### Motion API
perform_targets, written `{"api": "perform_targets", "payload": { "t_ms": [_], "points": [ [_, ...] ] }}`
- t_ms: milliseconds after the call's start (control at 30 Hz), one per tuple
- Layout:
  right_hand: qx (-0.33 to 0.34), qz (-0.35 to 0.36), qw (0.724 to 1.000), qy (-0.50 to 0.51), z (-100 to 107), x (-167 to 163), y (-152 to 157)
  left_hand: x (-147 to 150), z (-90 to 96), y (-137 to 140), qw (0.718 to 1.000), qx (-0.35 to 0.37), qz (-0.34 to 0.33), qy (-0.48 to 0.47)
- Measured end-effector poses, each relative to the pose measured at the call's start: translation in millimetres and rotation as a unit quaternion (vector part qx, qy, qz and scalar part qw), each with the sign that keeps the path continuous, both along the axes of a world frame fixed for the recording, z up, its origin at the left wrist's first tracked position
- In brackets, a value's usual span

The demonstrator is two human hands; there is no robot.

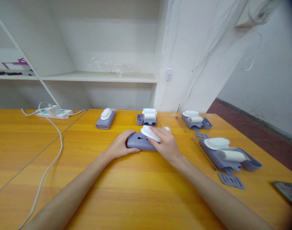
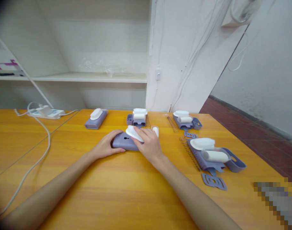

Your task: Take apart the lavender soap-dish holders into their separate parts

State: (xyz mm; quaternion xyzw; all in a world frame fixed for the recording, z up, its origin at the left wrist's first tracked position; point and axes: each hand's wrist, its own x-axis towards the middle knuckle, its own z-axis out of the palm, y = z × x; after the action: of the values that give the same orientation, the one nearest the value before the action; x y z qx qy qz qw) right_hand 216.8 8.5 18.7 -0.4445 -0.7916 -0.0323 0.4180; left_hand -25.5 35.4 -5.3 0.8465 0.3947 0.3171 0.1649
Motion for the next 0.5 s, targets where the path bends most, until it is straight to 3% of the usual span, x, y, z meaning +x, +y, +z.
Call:
{"api": "perform_targets", "payload": {
  "t_ms": [133,233,333,500],
  "points": [
    [0.035,-0.211,0.977,0.009,2,49,-4,1,1.6,-1,1.000,0.000,0.005,0.006],
    [-0.029,-0.313,0.947,-0.066,-3,82,0,2,3.6,-1,1.000,0.001,0.008,0.008],
    [-0.095,-0.345,0.924,-0.139,-14,94,3,2,4.9,-3,1.000,0.003,0.008,0.012],
    [-0.132,-0.334,0.911,-0.204,-23,84,1,2,5.0,-3,1.000,0.009,0.008,0.017]
  ]
}}
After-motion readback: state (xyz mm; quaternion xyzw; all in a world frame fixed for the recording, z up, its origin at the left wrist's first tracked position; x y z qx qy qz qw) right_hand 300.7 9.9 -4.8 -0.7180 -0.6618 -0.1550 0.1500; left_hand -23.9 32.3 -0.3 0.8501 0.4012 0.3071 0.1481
